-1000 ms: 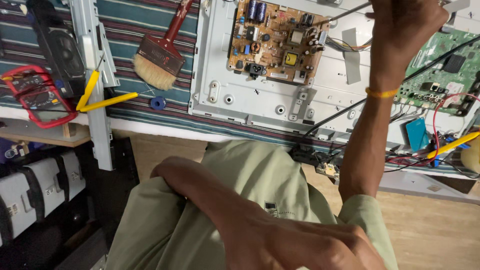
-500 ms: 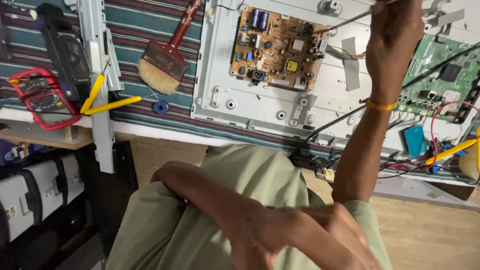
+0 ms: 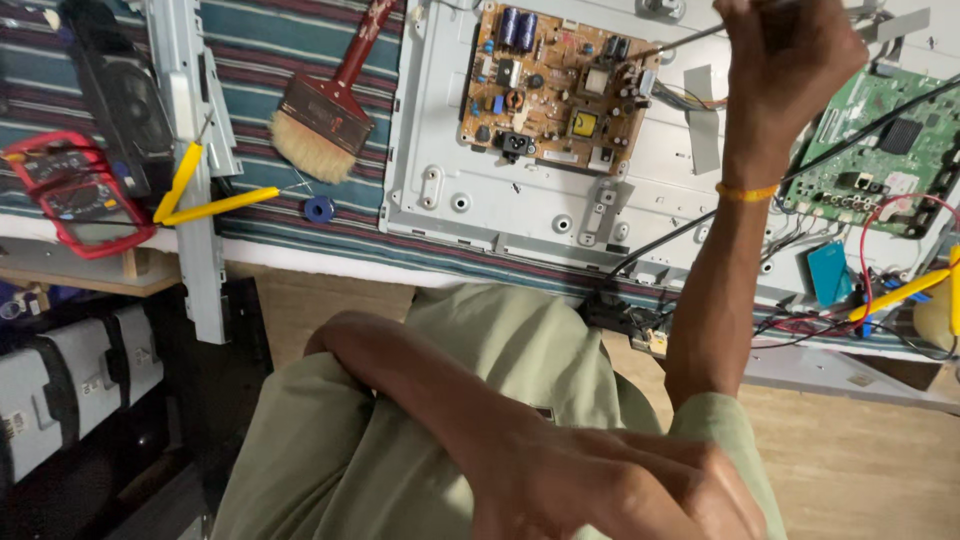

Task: The person solders wires to a circuit board using a soldering iron and solder wire, then uses a screwdriver to remove screws from the board and a wire cutter to trim wires. The person handles multiple circuit boards and wires throughout the task.

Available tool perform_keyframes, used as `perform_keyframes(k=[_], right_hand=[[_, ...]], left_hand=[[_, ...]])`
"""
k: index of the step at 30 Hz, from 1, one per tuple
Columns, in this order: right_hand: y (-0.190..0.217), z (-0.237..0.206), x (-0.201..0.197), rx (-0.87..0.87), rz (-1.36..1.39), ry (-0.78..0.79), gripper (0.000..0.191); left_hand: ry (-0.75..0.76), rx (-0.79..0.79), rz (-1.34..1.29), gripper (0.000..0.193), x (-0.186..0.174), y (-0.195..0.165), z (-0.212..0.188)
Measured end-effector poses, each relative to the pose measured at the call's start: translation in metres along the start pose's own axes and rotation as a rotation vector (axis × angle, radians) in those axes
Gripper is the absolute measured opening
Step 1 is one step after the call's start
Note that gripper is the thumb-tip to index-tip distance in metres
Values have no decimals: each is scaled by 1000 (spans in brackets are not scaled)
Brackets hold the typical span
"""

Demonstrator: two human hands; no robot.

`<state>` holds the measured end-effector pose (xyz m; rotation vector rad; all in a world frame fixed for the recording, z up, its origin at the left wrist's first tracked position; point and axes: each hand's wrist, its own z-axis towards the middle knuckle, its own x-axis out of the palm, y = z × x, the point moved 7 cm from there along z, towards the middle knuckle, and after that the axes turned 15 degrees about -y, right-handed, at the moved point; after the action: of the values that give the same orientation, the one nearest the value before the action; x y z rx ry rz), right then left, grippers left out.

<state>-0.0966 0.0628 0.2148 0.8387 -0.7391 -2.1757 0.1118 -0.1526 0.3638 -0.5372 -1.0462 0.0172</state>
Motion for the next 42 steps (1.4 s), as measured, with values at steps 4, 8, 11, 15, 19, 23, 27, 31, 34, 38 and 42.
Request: perform_keyframes(k=[4, 8, 11, 15, 19, 23, 27, 31, 34, 38, 42], right_hand=[[6, 0, 7, -14, 40, 107, 12], [12, 2, 5, -34, 110, 84, 10], [8, 5, 4, 73, 42, 77, 13], [29, 1, 14, -88, 206, 164, 16], [25, -10, 15, -99, 4, -74, 19], [12, -22, 17, -19, -33, -140, 16], [2, -25, 14, 98, 43, -217, 14], [6, -15, 15, -96, 31, -171, 8], [-5, -6, 4, -130, 168, -160, 4], [-20, -12, -28, -32, 289, -222, 15], [-5, -29, -60, 4, 250, -169, 25]], left_hand=[[97, 56, 51, 52, -9, 8, -16], [45, 114, -8, 53, -26, 21, -36], [-78, -46, -84, 49, -6, 31, -41], [-352, -76, -197, 51, 9, 12, -15], [23, 60, -11, 56, 3, -13, 17], [-24, 35, -28, 54, -2, 6, -2], [-180, -59, -107, 61, 6, 29, -38], [-1, -4, -1, 51, -1, 20, -45], [153, 64, 144, 54, -8, 11, -41], [61, 50, 107, 54, 9, 7, -35], [-240, -34, -9, 41, 17, -4, -24]])
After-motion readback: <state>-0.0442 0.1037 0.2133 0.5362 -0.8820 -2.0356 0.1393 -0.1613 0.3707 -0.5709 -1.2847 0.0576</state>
